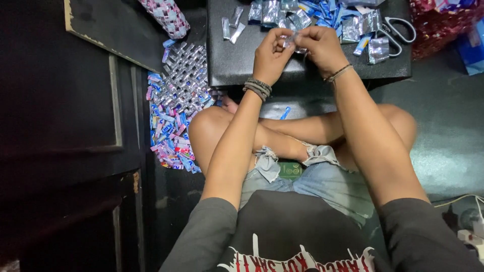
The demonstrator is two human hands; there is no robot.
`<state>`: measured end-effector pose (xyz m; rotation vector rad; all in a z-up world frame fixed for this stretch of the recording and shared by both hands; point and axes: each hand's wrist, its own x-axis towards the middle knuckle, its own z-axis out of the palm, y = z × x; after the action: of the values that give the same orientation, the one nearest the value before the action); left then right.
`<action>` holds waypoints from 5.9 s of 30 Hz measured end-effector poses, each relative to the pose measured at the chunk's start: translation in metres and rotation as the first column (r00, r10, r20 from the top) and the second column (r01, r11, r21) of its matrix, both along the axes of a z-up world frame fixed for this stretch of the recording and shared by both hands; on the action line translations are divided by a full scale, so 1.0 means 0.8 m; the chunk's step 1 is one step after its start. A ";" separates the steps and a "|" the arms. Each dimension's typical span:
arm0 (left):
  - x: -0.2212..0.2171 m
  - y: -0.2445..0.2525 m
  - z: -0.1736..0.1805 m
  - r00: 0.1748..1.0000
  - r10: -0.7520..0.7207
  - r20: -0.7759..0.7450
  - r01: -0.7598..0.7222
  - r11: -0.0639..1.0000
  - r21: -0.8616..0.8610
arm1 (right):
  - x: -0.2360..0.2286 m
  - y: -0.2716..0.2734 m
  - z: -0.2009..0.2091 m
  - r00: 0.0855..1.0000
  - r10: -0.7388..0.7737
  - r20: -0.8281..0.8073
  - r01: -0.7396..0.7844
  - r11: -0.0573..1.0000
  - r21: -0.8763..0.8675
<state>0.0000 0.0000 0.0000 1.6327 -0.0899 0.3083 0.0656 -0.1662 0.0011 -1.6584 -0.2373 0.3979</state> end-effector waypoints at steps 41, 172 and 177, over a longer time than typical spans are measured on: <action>-0.002 0.011 0.002 0.987 -0.161 0.002 0.160 0.979 0.127 | 0.038 -0.053 0.024 0.851 0.506 0.143 -0.413 0.812 -0.412; -0.021 0.031 0.105 0.890 -0.372 0.265 -0.129 0.351 0.927 | -0.009 -0.070 0.101 0.035 0.857 0.513 0.413 0.455 -0.789; -0.016 0.036 0.104 0.931 -0.319 0.177 0.203 0.856 0.475 | 0.000 -0.071 0.082 0.444 0.658 0.609 0.007 0.677 -0.736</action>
<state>-0.0131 0.0288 0.0836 2.0058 -0.6158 0.2935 0.0659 -0.2231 0.0667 -2.4299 -1.3918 -0.1282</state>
